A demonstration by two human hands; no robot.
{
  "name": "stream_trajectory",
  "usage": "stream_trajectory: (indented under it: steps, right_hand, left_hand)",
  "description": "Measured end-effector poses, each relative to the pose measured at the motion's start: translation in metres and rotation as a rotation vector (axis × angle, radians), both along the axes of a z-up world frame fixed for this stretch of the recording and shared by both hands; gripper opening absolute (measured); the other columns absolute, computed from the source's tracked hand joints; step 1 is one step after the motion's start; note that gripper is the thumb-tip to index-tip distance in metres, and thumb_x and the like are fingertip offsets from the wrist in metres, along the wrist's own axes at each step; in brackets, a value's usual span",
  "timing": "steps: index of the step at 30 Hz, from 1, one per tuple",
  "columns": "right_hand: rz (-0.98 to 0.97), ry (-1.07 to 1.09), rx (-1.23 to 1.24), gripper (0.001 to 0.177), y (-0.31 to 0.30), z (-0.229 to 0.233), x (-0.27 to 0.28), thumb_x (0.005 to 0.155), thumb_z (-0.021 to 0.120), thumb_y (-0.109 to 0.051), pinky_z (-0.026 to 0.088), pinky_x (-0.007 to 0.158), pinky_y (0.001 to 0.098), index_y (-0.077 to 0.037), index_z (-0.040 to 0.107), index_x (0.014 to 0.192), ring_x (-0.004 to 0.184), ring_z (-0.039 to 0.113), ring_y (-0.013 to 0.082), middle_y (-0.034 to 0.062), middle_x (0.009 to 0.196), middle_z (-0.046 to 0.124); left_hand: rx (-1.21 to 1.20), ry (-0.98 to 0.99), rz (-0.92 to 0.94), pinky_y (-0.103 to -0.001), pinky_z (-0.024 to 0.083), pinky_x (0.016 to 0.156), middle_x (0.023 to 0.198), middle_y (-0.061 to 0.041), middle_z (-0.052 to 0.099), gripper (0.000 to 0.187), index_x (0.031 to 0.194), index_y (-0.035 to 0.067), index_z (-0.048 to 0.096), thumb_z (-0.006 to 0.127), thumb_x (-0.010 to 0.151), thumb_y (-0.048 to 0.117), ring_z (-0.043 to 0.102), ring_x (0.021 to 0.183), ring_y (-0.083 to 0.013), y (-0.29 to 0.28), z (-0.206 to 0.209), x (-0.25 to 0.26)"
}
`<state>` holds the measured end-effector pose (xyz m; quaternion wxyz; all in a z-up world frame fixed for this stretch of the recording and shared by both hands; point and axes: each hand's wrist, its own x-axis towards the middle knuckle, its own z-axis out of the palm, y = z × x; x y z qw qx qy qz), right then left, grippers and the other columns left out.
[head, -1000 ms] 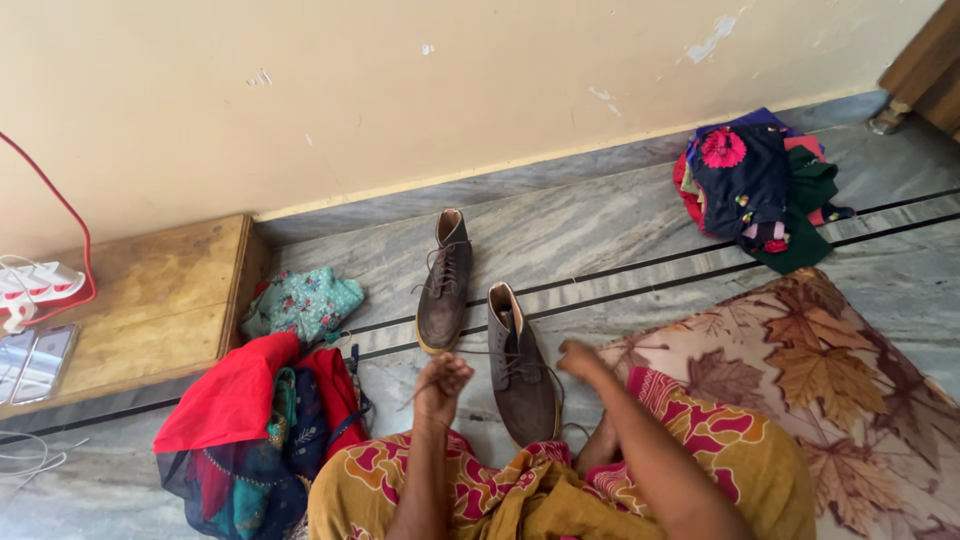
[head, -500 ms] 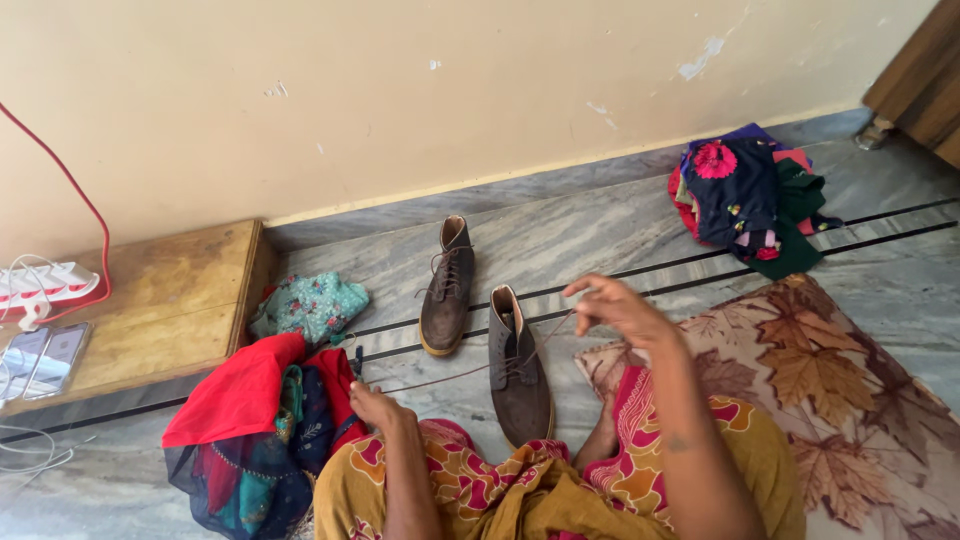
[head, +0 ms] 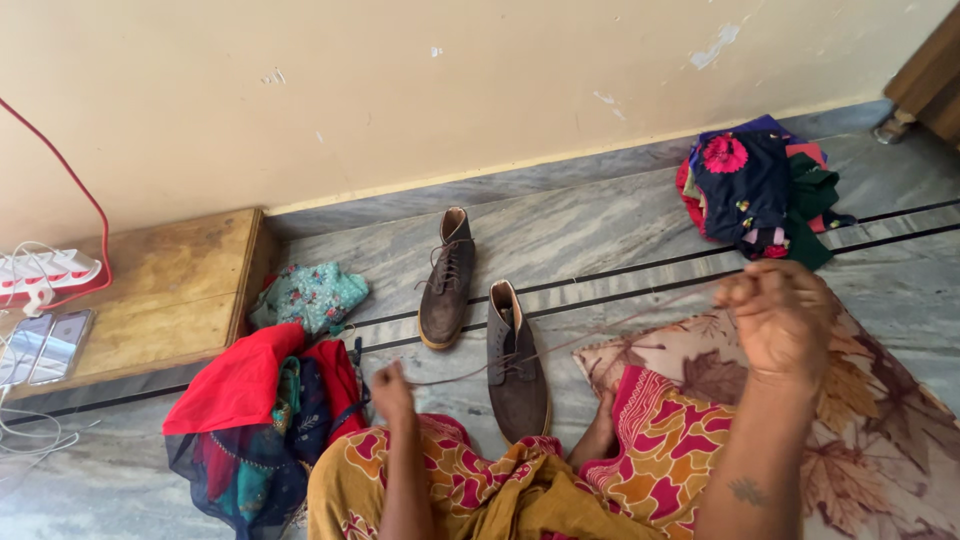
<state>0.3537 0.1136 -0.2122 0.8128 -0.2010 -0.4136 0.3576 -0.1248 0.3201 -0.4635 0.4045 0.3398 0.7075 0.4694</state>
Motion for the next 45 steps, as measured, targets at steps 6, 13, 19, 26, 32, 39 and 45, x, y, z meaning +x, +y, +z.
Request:
stream_trajectory:
  steps: [6,13,19,26,32,39,45]
  right_hand:
    - [-0.186,-0.079,-0.039,0.018,-0.004,0.02,-0.006,0.106,0.076,-0.012,0.057,0.092,0.0403,0.004,0.067,0.108,0.09,0.066,0.0219,0.013,0.097,0.066]
    - [-0.114,-0.713,-0.943,0.028,0.109,-0.093,-0.046,0.096,0.069,-0.027,0.058,0.077,0.0317,-0.009,0.07,0.118,0.088,0.068,0.0176,0.0079,0.099,0.072]
    - [-0.062,-1.69,-1.054,0.04,0.152,-0.264,-0.11,0.089,0.066,-0.009,0.055,0.087,0.0483,-0.01,0.065,0.129,0.103,0.069,0.0363,0.0203,0.113,0.072]
    - [0.316,-1.736,-1.193,0.037,0.151,-0.243,-0.127,0.085,0.067,-0.005,0.054,0.077,0.043,-0.012,0.067,0.122,0.088,0.069,0.0261,0.0141,0.097,0.074]
    - [0.454,-0.891,-0.997,0.029,0.113,-0.067,-0.087,0.094,0.063,-0.014,0.06,0.063,0.025,-0.007,0.071,0.121,0.067,0.066,0.0141,0.0077,0.077,0.071]
    - [0.526,-0.474,-0.108,0.019,0.016,0.032,-0.048,0.103,0.065,-0.009,0.063,0.075,0.0429,0.006,0.077,0.103,0.079,0.074,0.0255,0.0173,0.086,0.076]
    - [0.234,-0.269,0.028,0.018,-0.017,0.036,-0.034,0.094,0.073,0.001,0.06,0.091,0.0539,0.009,0.075,0.11,0.09,0.076,0.0378,0.0242,0.092,0.076]
  left_hand:
    - [0.42,0.658,-0.507,-0.046,0.054,0.082,0.105,-0.017,0.066,0.038,0.099,0.003,0.069,0.079,0.085,0.036,0.066,0.093,-0.035,-0.046,0.044,0.075]
    - [0.519,0.752,-0.733,-0.052,0.046,0.086,0.107,-0.018,0.061,0.059,0.117,0.004,0.054,0.084,0.072,0.026,0.06,0.101,-0.0404,-0.035,0.04,0.132]
    - [0.485,0.659,-0.74,-0.052,0.053,0.075,0.108,-0.021,0.061,0.051,0.116,0.004,0.053,0.081,0.079,0.025,0.065,0.09,-0.0447,-0.021,0.01,0.13]
    - [0.372,0.445,-0.672,-0.049,0.054,0.076,0.105,-0.018,0.069,0.026,0.106,0.005,0.063,0.072,0.088,0.022,0.071,0.085,-0.0398,-0.021,0.004,0.119]
    - [0.491,0.473,-0.689,-0.047,0.053,0.077,0.097,-0.017,0.069,0.034,0.096,0.003,0.067,0.083,0.078,0.026,0.067,0.089,-0.0392,-0.029,0.025,0.116]
    - [0.519,0.66,-0.726,-0.05,0.05,0.08,0.104,-0.019,0.06,0.041,0.109,0.004,0.056,0.08,0.082,0.021,0.062,0.09,-0.0413,-0.033,0.014,0.128]
    - [0.557,0.777,-0.726,-0.05,0.048,0.083,0.096,-0.019,0.061,0.042,0.104,0.002,0.056,0.081,0.078,0.025,0.062,0.088,-0.0403,-0.028,0.003,0.131]
